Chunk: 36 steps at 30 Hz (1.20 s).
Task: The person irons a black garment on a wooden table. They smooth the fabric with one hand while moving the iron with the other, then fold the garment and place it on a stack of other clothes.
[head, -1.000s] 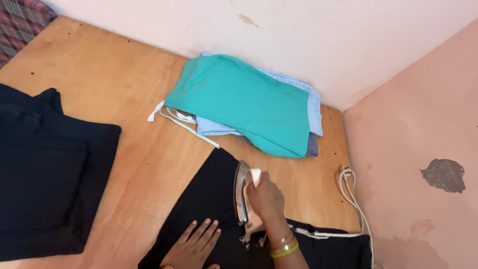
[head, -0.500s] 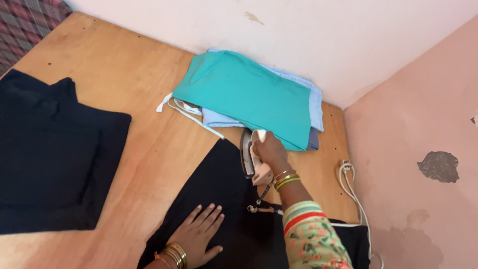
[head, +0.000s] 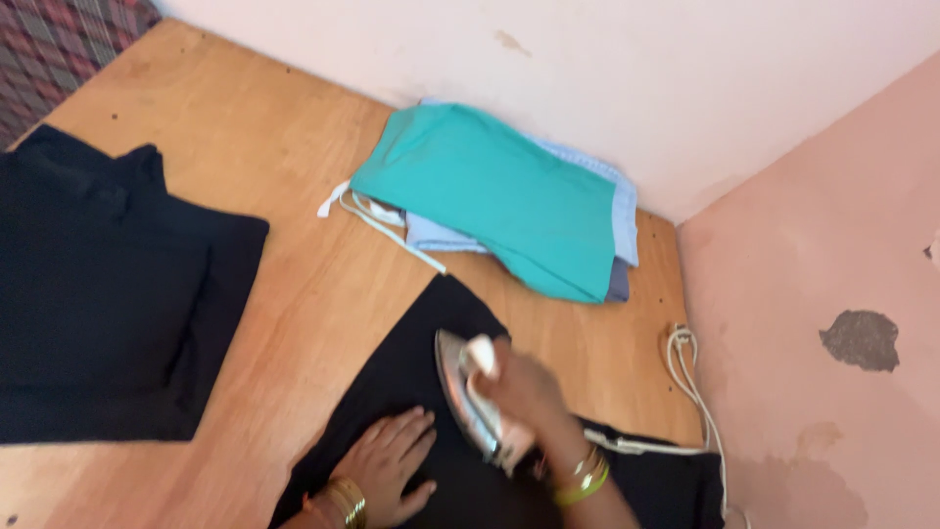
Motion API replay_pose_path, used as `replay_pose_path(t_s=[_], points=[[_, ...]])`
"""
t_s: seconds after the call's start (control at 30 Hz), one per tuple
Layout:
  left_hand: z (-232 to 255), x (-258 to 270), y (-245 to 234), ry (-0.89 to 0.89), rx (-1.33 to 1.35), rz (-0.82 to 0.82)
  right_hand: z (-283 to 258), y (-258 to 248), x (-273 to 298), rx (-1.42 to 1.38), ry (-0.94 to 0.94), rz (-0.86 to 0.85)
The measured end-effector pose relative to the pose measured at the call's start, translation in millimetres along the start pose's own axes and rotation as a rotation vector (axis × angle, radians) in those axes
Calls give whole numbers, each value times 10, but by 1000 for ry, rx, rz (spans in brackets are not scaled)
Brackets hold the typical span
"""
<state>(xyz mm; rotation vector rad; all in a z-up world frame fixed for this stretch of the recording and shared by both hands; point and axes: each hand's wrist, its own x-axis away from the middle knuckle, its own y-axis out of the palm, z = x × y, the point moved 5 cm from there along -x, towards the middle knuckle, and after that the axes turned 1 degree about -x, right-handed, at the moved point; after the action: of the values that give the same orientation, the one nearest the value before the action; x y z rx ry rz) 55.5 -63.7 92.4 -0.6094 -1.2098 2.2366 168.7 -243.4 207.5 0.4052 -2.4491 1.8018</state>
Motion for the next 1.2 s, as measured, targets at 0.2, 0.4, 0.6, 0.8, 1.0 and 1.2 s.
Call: replay_pose_path(t_s=[0.2, 0.4, 0.6, 0.8, 1.0, 1.2], points=[[-177, -3, 413, 107, 12, 21, -84, 236, 107, 99, 210, -42], [-309, 43, 683, 182, -70, 156, -236, 123, -262, 94, 283, 13], [-395, 57, 804, 191, -100, 166, -371, 74, -686, 78, 265, 53], [-331, -5, 631, 175, -81, 141, -472, 17, -1019, 83, 196, 111], [-107, -22, 209, 57, -19, 34, -417, 86, -1029, 45, 178, 83], [-11, -17, 35, -5, -14, -46, -298, -58, -578, 64, 195, -46]])
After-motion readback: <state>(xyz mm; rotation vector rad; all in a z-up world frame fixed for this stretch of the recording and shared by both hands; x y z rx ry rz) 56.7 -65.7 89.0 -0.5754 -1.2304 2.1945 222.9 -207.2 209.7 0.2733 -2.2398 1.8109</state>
